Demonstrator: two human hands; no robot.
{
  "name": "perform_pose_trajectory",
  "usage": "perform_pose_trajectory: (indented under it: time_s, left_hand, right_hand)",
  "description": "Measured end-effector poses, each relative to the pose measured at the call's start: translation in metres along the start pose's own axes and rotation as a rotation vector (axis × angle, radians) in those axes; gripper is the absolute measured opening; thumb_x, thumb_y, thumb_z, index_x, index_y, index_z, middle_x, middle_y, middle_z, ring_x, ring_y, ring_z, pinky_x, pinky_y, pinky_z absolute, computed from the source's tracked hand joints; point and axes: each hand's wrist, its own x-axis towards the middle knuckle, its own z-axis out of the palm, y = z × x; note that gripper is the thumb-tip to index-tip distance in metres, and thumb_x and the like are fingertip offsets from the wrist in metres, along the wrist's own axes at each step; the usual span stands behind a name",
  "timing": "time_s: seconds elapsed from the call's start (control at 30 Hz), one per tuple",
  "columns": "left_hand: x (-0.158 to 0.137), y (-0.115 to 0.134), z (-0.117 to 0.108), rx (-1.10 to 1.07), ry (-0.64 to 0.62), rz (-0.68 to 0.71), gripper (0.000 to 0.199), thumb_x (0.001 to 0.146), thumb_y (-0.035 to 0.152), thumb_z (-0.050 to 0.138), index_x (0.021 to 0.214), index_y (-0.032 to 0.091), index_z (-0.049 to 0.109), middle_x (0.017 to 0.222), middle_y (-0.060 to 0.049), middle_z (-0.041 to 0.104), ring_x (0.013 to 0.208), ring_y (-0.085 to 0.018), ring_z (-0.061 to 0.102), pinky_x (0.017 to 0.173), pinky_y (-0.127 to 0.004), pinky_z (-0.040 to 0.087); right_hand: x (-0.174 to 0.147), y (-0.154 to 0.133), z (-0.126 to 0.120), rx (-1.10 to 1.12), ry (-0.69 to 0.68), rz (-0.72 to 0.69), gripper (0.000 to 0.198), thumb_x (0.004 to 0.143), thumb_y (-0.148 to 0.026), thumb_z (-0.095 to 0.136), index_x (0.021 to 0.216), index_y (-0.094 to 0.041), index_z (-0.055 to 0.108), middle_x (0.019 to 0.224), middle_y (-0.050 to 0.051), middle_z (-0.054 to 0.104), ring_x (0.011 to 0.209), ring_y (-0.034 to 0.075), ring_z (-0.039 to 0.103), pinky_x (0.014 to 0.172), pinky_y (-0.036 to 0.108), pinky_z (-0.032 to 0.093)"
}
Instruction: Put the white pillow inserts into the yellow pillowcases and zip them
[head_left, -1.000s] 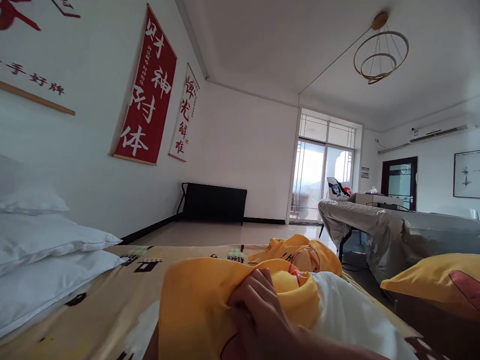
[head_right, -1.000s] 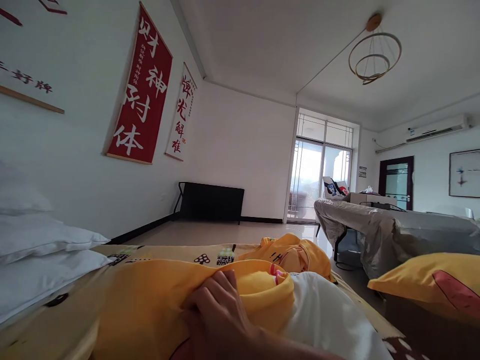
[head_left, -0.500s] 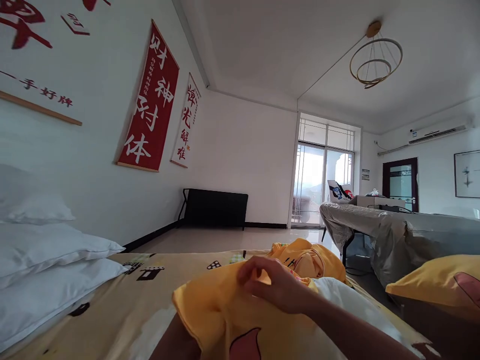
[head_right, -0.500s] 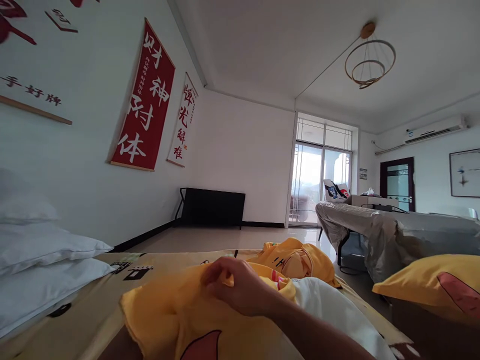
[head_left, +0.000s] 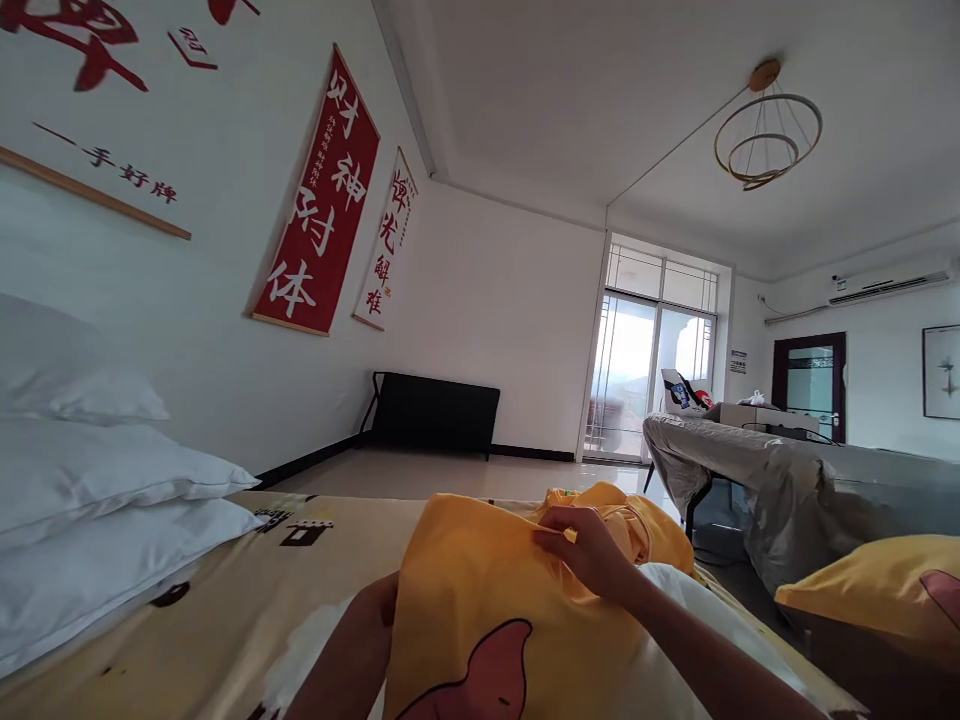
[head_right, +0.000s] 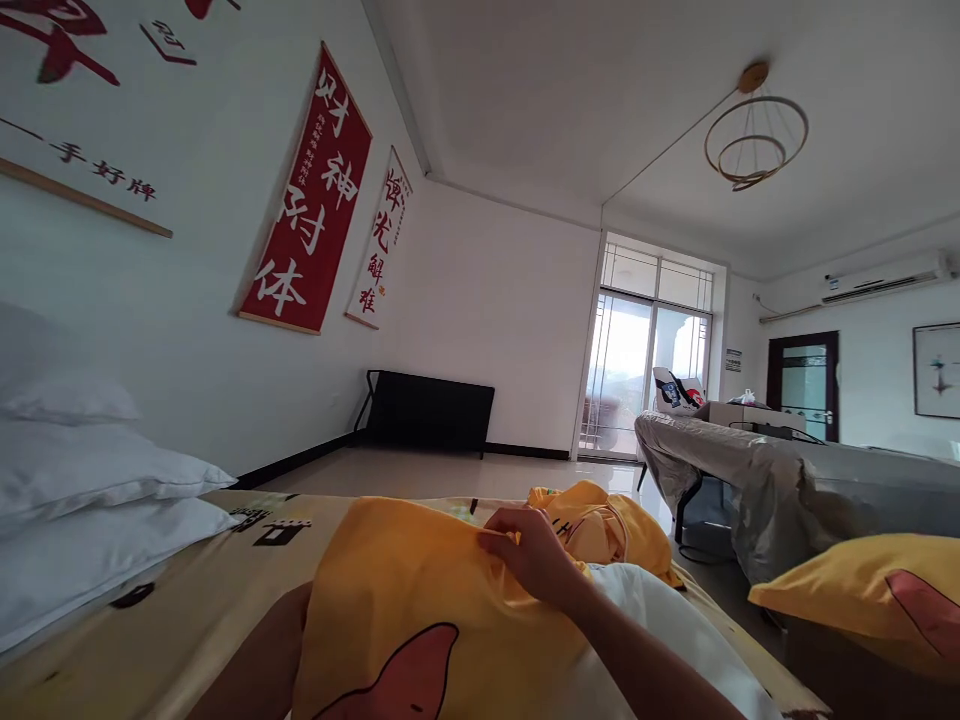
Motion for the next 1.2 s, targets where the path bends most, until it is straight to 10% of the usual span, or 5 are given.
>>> perform_pose_trajectory:
  time_s: [0.37, 0.57, 0.73, 0.97, 1.2]
  left_hand:
    - [-0.005, -0.001, -0.010, 0.407, 0.115, 0.305, 0.007, 0.058, 0.026, 0.053, 0.060, 0.020, 0.056, 0.062, 0.000, 0.060, 0.066, -0.018, 0.052, 0.063, -0.024, 0.045]
    - [-0.004, -0.007, -0.010, 0.204, -0.028, 0.300, 0.019, 0.063, 0.036, 0.060, 0.061, 0.017, 0.057, 0.058, -0.002, 0.055, 0.063, -0.017, 0.047, 0.054, -0.023, 0.042]
    - [0.006, -0.008, -0.011, 0.195, 0.059, 0.281, 0.033, 0.055, 0.044, 0.064, 0.047, 0.019, 0.043, 0.044, 0.001, 0.043, 0.049, -0.014, 0.038, 0.043, -0.023, 0.035]
    - [-0.012, 0.003, 0.010, 0.326, 0.117, 0.294, 0.018, 0.061, 0.032, 0.053, 0.072, 0.018, 0.058, 0.064, 0.002, 0.059, 0.060, -0.014, 0.050, 0.054, -0.020, 0.040]
    - [-0.010, 0.006, 0.006, 0.157, 0.074, 0.214, 0.027, 0.058, 0.041, 0.062, 0.056, 0.018, 0.049, 0.052, 0.003, 0.051, 0.054, -0.013, 0.045, 0.050, -0.021, 0.039]
  right_hand:
    - [0.014, -0.020, -0.014, -0.320, -0.204, -0.173, 0.010, 0.082, -0.023, 0.059, 0.082, -0.023, 0.069, 0.085, 0.001, 0.069, 0.086, 0.017, 0.059, 0.089, 0.035, 0.037]
    - [0.022, -0.052, 0.008, -0.135, -0.454, -0.067, 0.014, 0.076, -0.031, 0.063, 0.075, -0.017, 0.061, 0.065, -0.004, 0.053, 0.061, 0.010, 0.044, 0.056, 0.021, 0.034]
    - [0.016, -0.052, 0.034, 0.007, -0.258, -0.066, 0.024, 0.076, -0.023, 0.057, 0.056, -0.014, 0.048, 0.057, -0.006, 0.032, 0.060, 0.007, 0.030, 0.053, 0.019, 0.025]
    - [0.012, -0.048, 0.040, -0.050, -0.237, -0.147, 0.016, 0.073, -0.020, 0.060, 0.059, -0.013, 0.060, 0.055, -0.006, 0.034, 0.059, 0.007, 0.028, 0.053, 0.018, 0.025]
    - [0.007, -0.056, 0.029, 0.070, -0.264, -0.127, 0.016, 0.079, -0.022, 0.053, 0.075, -0.014, 0.067, 0.065, -0.003, 0.052, 0.065, 0.008, 0.042, 0.062, 0.018, 0.034]
